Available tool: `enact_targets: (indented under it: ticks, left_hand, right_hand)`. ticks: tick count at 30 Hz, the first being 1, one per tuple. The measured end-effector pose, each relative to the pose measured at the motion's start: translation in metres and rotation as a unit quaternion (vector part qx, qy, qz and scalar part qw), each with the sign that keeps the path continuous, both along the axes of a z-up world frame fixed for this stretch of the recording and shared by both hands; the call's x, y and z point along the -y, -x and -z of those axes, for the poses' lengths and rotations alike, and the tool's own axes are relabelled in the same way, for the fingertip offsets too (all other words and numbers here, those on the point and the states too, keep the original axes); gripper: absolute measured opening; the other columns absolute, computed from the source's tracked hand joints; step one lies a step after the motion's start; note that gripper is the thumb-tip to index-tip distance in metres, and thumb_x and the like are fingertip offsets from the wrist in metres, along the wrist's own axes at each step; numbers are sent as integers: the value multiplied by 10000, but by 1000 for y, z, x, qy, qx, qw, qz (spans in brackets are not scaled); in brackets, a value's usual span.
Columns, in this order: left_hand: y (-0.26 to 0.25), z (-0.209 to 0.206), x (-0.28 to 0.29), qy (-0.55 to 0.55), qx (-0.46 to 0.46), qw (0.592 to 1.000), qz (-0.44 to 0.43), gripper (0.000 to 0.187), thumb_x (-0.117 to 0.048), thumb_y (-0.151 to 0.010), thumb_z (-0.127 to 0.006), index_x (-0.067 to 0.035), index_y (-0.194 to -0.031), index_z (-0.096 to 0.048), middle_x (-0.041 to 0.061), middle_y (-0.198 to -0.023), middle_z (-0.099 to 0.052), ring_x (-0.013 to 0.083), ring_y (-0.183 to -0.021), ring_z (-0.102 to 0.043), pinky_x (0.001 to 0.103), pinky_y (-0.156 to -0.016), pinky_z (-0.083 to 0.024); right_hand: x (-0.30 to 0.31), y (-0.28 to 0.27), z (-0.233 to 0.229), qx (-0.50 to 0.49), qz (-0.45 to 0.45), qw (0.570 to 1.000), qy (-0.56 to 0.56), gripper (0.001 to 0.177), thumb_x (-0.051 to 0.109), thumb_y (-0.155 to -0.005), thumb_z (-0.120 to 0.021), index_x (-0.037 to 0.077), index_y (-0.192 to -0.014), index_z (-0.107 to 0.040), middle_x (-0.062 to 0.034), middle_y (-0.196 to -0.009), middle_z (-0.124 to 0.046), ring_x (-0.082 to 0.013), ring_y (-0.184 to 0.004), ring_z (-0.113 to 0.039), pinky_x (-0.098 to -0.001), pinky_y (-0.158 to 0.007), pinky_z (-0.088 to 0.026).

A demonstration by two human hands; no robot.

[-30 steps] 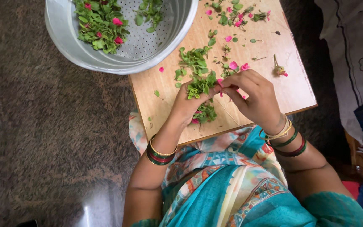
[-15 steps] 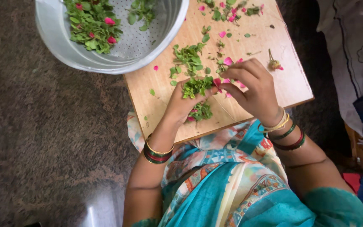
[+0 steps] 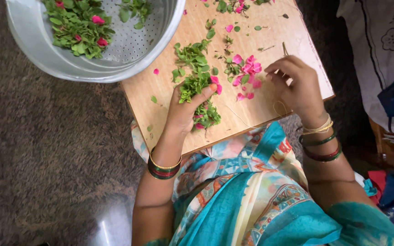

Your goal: The person removes petals and small leaves from flower stems by hand, placing the separated pieces onto a wooden board and into a metal colander.

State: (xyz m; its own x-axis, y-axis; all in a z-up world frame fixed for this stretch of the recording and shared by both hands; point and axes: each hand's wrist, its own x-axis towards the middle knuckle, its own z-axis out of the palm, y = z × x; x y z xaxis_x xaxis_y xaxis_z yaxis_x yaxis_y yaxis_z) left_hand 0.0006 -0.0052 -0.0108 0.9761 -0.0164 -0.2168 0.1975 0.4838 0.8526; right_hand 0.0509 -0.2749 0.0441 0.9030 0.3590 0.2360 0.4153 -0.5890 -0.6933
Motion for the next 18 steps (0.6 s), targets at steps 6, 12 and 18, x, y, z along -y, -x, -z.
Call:
enact_targets:
  ticks: [6, 12, 18]
  left_hand:
    - [0, 0, -1, -4, -10, 1000, -7, 176, -107, -886, -829, -62, -1031, -740, -32, -903, -713, 49, -732, -620, 221, -599, -479]
    - [-2, 4, -1, 0, -9, 1000, -17, 234, -115, -874, -835, -52, -1077, -739, -16, -922, -723, 58, -735, -629, 226, -603, -484]
    - [-5, 12, 2, 12, -4, 1000, -25, 261, -102, -887, -824, -40, -1119, -721, -4, -924, -723, 64, -730, -621, 231, -601, -485]
  right_hand:
    - [-4, 2, 12, 19, 54, 998, 23, 196, -55, -942, -685, 38, -1109, -730, -117, -1058, -658, -250, -869, -696, -326, -735, -557]
    - [-18, -10, 19, 131, 20, 986, 99, 183, 22, -828, -805, 71, -997, -758, -113, -1032, -677, -327, -969, -650, -419, -799, -544]
    - [-22, -2, 13, -14, 37, 996, -80, 143, 6, -916, -743, 62, -1047, -730, -65, -1030, -688, -174, -815, -657, -306, -749, -539]
